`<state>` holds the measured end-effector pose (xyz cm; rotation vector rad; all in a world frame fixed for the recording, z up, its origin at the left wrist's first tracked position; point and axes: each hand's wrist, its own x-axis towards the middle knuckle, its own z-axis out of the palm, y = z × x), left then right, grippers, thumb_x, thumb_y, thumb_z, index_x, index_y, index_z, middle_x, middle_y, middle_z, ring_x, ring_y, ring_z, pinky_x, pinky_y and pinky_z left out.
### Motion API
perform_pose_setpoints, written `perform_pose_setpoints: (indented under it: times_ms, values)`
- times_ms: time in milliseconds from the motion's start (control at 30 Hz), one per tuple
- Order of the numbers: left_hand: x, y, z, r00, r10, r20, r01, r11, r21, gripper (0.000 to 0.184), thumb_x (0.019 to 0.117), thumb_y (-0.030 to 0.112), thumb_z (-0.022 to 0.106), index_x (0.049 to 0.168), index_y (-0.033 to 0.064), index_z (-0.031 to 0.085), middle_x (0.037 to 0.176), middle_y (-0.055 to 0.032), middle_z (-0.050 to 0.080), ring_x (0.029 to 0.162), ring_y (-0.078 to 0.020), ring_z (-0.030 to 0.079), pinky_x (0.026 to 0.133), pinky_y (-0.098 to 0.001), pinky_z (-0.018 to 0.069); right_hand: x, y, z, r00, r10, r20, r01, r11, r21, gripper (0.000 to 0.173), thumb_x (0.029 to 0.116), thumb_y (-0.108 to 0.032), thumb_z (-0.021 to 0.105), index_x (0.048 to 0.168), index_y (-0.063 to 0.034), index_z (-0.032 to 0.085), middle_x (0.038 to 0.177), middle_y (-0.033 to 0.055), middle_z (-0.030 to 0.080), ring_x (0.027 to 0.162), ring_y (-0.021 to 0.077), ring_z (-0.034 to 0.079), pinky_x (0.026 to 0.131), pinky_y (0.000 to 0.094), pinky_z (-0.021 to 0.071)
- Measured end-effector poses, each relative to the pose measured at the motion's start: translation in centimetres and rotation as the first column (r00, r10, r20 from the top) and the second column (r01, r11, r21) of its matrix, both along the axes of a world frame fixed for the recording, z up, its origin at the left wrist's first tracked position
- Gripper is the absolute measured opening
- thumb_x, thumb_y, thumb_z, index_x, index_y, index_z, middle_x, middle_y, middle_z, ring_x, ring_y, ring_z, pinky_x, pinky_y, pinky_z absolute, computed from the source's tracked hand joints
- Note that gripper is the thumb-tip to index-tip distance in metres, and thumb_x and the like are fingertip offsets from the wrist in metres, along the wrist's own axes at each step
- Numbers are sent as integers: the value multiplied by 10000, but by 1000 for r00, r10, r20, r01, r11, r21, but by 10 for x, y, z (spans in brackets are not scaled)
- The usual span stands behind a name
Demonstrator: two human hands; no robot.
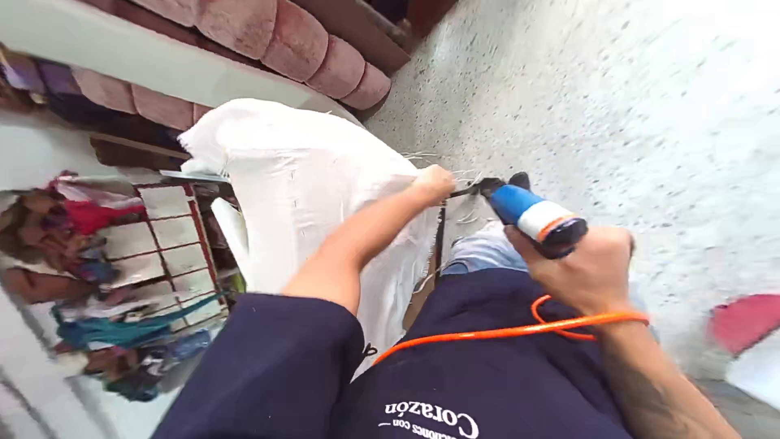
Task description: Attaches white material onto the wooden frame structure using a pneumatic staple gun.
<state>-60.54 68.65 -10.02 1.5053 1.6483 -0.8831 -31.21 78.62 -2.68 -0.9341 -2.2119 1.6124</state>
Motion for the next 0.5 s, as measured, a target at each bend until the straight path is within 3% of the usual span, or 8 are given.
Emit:
perform_pose_setpoints:
  times_ms: [67, 100, 167, 233, 300, 367, 433, 500]
  values:
    - [80, 5, 5, 935, 343, 96, -353, 859, 371, 583, 926, 507, 709, 1398, 175, 621, 1501, -69, 558, 1422, -310, 468, 1170, -651, 312, 38, 22, -2, 989, -40, 141, 36, 999, 30, 569, 923, -566, 678, 955, 2, 690, 812, 200, 696, 763, 342, 699, 687, 602, 530]
    - [126, 2, 18, 870, 448, 204, -489, 736, 468, 606, 939, 545, 677, 1443, 219, 584, 1575, -13, 481, 1478, -259, 399, 1182, -649, 286, 57, 31, -2, 980, -41, 197, 37, 999, 23, 593, 914, -587, 679, 960, 5, 692, 826, 208, 693, 779, 347, 694, 702, 609, 519]
    - [208, -24, 55, 760, 517, 395, -646, 532, 547, 519, 970, 526, 642, 1377, 205, 651, 1539, 3, 526, 1446, -189, 448, 1195, -542, 352, 94, 43, 4, 955, -16, 296, 14, 1000, 7, 613, 909, -598, 677, 990, 9, 695, 872, 219, 700, 822, 356, 696, 740, 623, 517]
    - [243, -71, 93, 779, 526, 341, -594, 442, 672, 421, 985, 485, 629, 1296, 213, 711, 1519, -8, 551, 1449, -182, 452, 1231, -520, 308, 122, 52, 10, 942, 7, 337, -15, 1000, 22, 603, 910, -567, 695, 1096, 7, 693, 953, 222, 715, 887, 351, 708, 805, 618, 537]
    - [237, -141, 138, 693, 699, 177, -454, 232, 860, 397, 977, 401, 670, 1285, 156, 718, 1475, -61, 591, 1416, -224, 496, 1217, -492, 352, 145, 51, 13, 938, 20, 346, -40, 998, 50, 571, 903, -511, 732, 1114, 17, 687, 959, 232, 716, 891, 366, 708, 808, 635, 540]
    - [225, -220, 201, 404, 914, 18, -242, 88, 966, 489, 1010, 405, 616, 1363, 68, 645, 1486, -132, 567, 1424, -265, 490, 1211, -455, 375, 160, 46, 14, 919, 60, 391, -105, 990, 94, 538, 898, -466, 753, 1053, 45, 693, 913, 262, 707, 860, 421, 699, 778, 681, 522]
    - [226, -289, 269, 71, 993, -99, -109, 106, 988, 552, 1044, 449, 515, 1429, 58, 569, 1527, -156, 512, 1454, -303, 440, 1226, -490, 326, 164, 44, 11, 896, 125, 425, -217, 960, 175, 497, 896, -439, 760, 932, 54, 705, 833, 264, 698, 802, 445, 693, 739, 695, 513]
    - [232, -339, 316, -107, 990, -92, -107, 81, 991, 666, 1020, 541, 502, 1473, 52, 504, 1588, -207, 408, 1471, -400, 368, 1210, -603, 256, 155, 37, 4, 885, 204, 419, -317, 922, 221, 442, 884, -413, 776, 840, 21, 711, 760, 221, 692, 733, 409, 689, 697, 676, 517]
